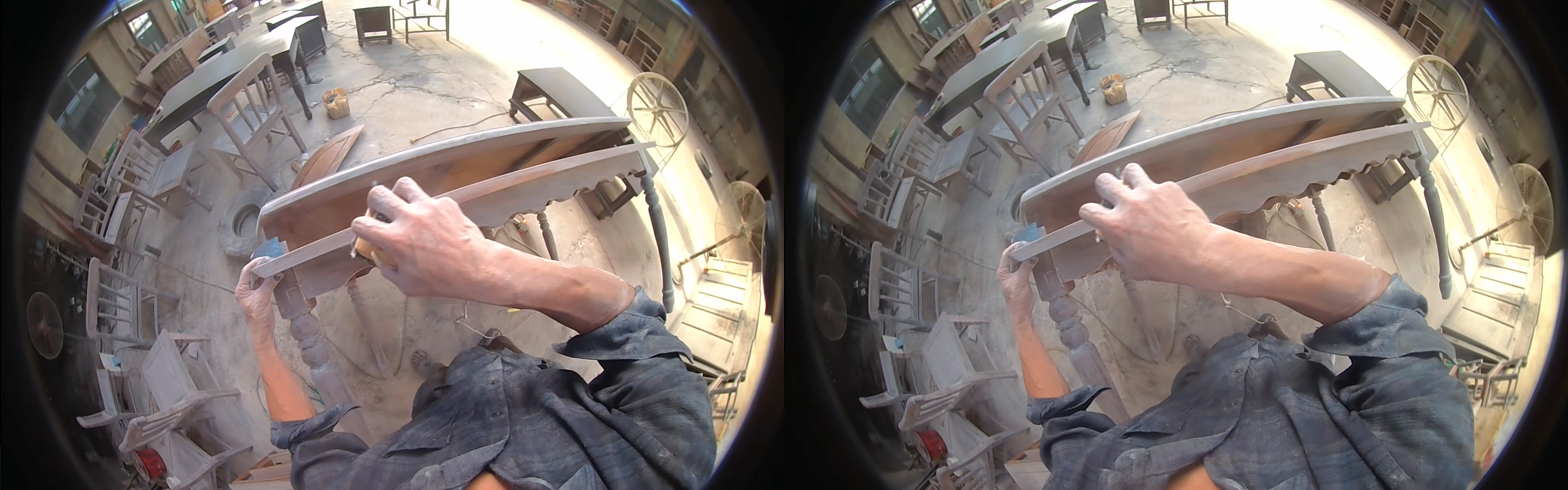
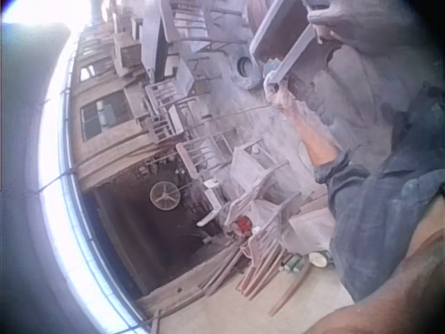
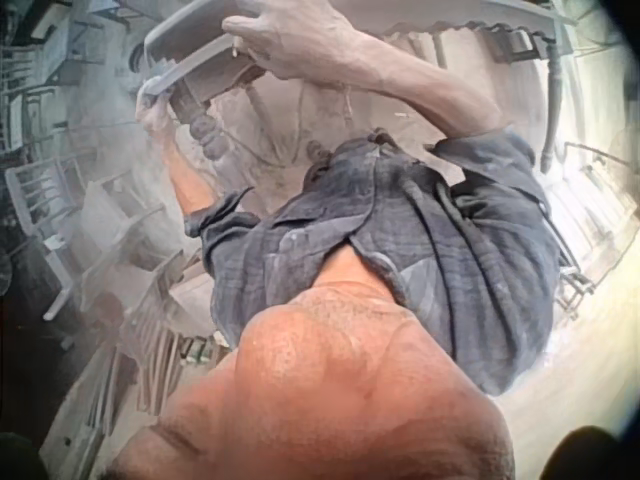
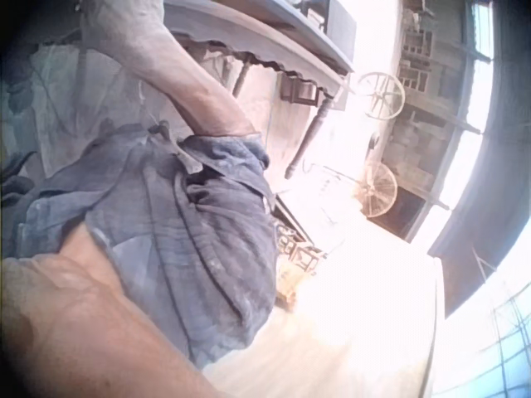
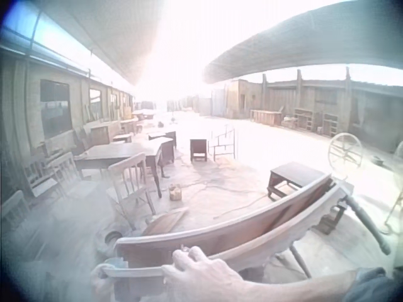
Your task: The person sands the carved leg of a wooden table by hand with sandpaper. They then sand the edge of the table top first by hand and then with a power sander.
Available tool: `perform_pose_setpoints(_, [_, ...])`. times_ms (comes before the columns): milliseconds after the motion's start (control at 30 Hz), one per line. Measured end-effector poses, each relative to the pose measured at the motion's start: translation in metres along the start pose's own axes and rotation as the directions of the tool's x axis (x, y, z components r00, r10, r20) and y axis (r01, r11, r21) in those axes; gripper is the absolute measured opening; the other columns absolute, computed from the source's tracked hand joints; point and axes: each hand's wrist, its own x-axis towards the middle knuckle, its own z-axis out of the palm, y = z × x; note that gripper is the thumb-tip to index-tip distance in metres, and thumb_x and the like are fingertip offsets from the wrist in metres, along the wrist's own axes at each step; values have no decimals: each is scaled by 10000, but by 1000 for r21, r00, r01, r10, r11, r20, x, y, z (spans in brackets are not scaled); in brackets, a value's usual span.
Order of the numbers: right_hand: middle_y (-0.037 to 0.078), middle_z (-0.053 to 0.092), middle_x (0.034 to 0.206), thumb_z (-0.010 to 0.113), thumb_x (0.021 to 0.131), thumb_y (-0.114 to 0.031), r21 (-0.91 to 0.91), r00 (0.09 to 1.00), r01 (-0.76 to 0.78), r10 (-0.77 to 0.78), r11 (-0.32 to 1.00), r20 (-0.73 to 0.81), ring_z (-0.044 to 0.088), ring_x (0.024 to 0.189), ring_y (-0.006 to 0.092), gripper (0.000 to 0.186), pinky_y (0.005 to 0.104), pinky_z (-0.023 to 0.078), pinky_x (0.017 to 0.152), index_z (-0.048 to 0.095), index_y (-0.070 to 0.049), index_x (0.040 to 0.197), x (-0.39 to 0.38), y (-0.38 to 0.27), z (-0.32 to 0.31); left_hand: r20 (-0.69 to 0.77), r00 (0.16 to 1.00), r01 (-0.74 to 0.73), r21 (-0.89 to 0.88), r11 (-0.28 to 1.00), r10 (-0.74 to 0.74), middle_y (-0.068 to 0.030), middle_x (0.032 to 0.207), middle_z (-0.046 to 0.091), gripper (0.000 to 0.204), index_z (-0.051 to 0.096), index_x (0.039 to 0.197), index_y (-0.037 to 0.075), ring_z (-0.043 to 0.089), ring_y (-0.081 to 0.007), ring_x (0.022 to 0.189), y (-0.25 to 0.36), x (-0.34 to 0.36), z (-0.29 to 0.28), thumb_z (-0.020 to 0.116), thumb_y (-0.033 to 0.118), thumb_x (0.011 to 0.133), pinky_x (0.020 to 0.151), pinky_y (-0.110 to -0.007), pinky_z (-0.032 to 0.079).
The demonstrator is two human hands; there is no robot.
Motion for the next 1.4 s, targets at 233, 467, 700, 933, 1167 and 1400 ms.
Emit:
perform_pose_setpoints(233, [138, 600, 1068, 744, 820, -180, -56, 900, -422, 411, 905, -143, 627, 1042, 348, 302, 487, 576, 837, 631, -63, 1074, -66, 87, -38, -29, 999, 35, 25, 999, -34, -30, 1128, 692, 379, 697, 1204, 16, 641, -136, 1079, -8, 3, -8, 772, -112, 855, 1003, -304, 525])
perform_pose_setpoints(467, [189, 586, 1073, 738, 879, -256, -83, 841, -536, 522, 840, -144, 626, 1016, 329, 355, 466, 618, 787, 601, -40, 1125, -53, 70, -28, 34, 999, 2, 148, 989, -7, -30, 1126, 694, 318, 678, 1203, 19, 635, -139, 1064, 4, 4, 2, 757, -51, 903, 996, -300, 489])
perform_pose_setpoints(700, [206, 593, 1096, 746, 856, -191, 65, 922, -305, 312, 950, -227, 627, 993, 358, 300, 440, 640, 703, 613, -48, 1084, -41, 31, -1, 40, 999, 15, 128, 992, -21, -23, 1127, 693, 297, 678, 1197, 21, 630, -124, 1065, -1, 4, -19, 755, -35, 915, 990, -300, 485])
perform_pose_setpoints(933, [154, 591, 1012, 702, 884, -304, -76, 727, -660, 610, 747, -315, 662, 949, 340, 302, 482, 602, 772, 611, -87, 1074, -115, 134, -43, 55, 998, 27, 145, 989, -36, -23, 1125, 696, 295, 683, 1209, 23, 629, -129, 1077, 5, 5, -13, 730, -53, 927, 998, -300, 483])
perform_pose_setpoints(1167, [176, 621, 1035, 669, 894, -282, -10, 616, -763, 722, 646, -314, 674, 939, 367, 292, 477, 558, 841, 622, -54, 1070, -128, 178, -62, 77, 995, 45, 208, 977, -63, -19, 1124, 688, 290, 683, 1195, 18, 631, -134, 1071, 18, 1, -7, 731, -57, 919, 1003, -308, 487])
perform_pose_setpoints(1400, [203, 573, 1062, 742, 871, -239, -33, 908, -393, 382, 919, -172, 622, 970, 341, 369, 440, 620, 767, 609, -25, 1140, -39, 48, -11, 60, 998, 25, 161, 987, -35, -26, 1126, 708, 321, 694, 1202, 9, 651, -130, 1054, 8, 5, -8, 759, -62, 896, 967, -285, 513])
